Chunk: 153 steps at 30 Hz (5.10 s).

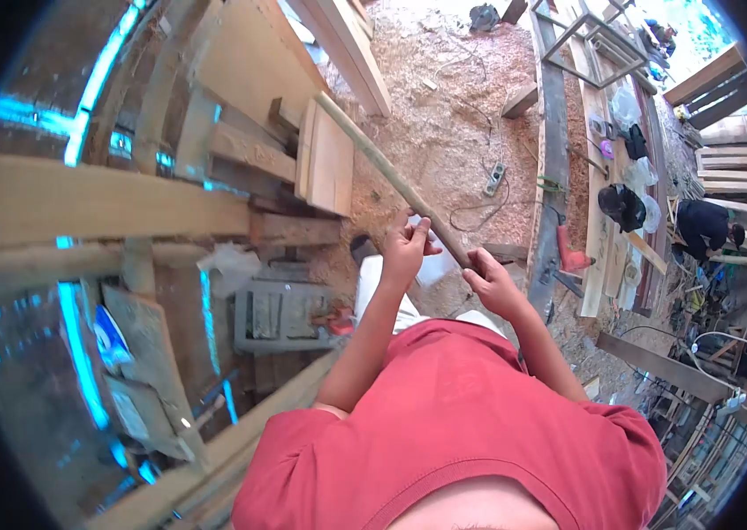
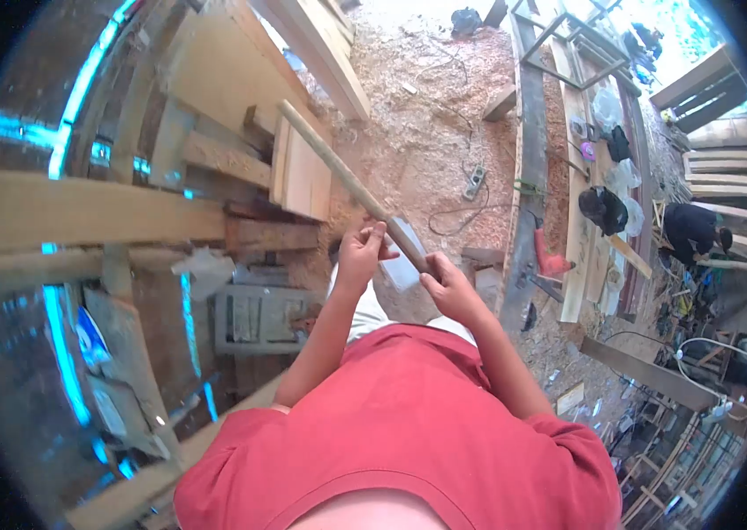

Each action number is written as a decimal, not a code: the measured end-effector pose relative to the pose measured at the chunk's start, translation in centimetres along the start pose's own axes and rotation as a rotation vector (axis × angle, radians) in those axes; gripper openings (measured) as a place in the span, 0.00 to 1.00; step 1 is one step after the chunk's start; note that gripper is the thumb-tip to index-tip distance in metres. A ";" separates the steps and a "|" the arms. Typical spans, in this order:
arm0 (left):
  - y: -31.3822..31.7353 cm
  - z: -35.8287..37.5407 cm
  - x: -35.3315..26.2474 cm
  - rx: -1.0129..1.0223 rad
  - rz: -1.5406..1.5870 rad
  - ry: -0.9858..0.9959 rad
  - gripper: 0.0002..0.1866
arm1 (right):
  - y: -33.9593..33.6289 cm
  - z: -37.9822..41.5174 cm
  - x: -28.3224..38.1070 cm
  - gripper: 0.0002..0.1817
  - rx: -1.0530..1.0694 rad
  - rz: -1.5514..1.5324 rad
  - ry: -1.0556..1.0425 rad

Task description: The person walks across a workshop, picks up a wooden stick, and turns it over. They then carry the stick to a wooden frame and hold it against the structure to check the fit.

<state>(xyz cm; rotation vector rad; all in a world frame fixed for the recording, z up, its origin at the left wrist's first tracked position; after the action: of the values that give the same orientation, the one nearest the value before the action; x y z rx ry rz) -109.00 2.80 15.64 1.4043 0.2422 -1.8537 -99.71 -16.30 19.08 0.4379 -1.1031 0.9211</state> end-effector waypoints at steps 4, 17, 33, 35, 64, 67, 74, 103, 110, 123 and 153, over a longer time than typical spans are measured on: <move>-3.9 -6.1 -6.7 0.227 -0.138 -0.049 0.13 | 2.9 -2.7 6.2 0.17 -0.297 0.194 -0.002; -3.4 -12.6 -18.5 0.309 -0.410 -0.027 0.19 | 1.8 -5.2 18.3 0.26 -0.360 -0.519 0.176; 6.5 -30.9 -23.8 0.438 -0.402 -0.035 0.29 | -4.7 -24.0 18.6 0.15 -0.509 -0.071 -0.138; 9.2 -36.0 -24.4 0.487 -0.382 -0.042 0.27 | -7.8 -28.2 19.4 0.15 -0.504 -0.072 -0.226; 51.2 -69.8 -23.4 1.297 -0.549 0.081 0.16 | -44.2 -46.6 23.8 0.17 -1.297 -0.211 -0.054; 55.0 -74.8 -22.6 1.325 -0.565 0.075 0.15 | -47.7 -50.4 23.3 0.16 -1.398 -0.338 -0.075; 69.3 -86.5 -23.8 1.524 -0.638 0.189 0.11 | -57.8 -60.1 20.6 0.16 -1.689 -0.446 0.005; 82.6 -94.2 -17.3 1.829 -0.852 0.339 0.18 | -65.2 -73.9 27.4 0.24 -1.985 -0.311 0.338; 79.2 -95.7 -20.6 1.794 -0.932 0.487 0.17 | -63.9 -73.7 26.8 0.24 -1.913 -0.128 0.314; 70.2 -92.1 -26.5 1.628 -0.813 1.148 0.17 | -57.0 -70.1 22.5 0.23 -1.811 -0.157 0.023; 86.2 -93.4 -23.9 1.848 -0.599 1.009 0.14 | -61.4 -69.4 27.3 0.21 -1.921 -0.348 0.117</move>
<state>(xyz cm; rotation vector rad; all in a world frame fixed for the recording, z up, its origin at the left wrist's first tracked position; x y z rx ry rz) 19.58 9.01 27.31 3.7611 -0.9564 -1.2565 -6.64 9.17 22.45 -0.9767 -1.2580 -0.6172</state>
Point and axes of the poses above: each hand's wrist, its own z-axis away from the middle knuckle, its own y-axis out of the palm, x = y × z, the point moved 1 cm from there along -z, towards the middle knuckle, and after that the axes turned 7 degrees about -z, right-handed, at the moved point
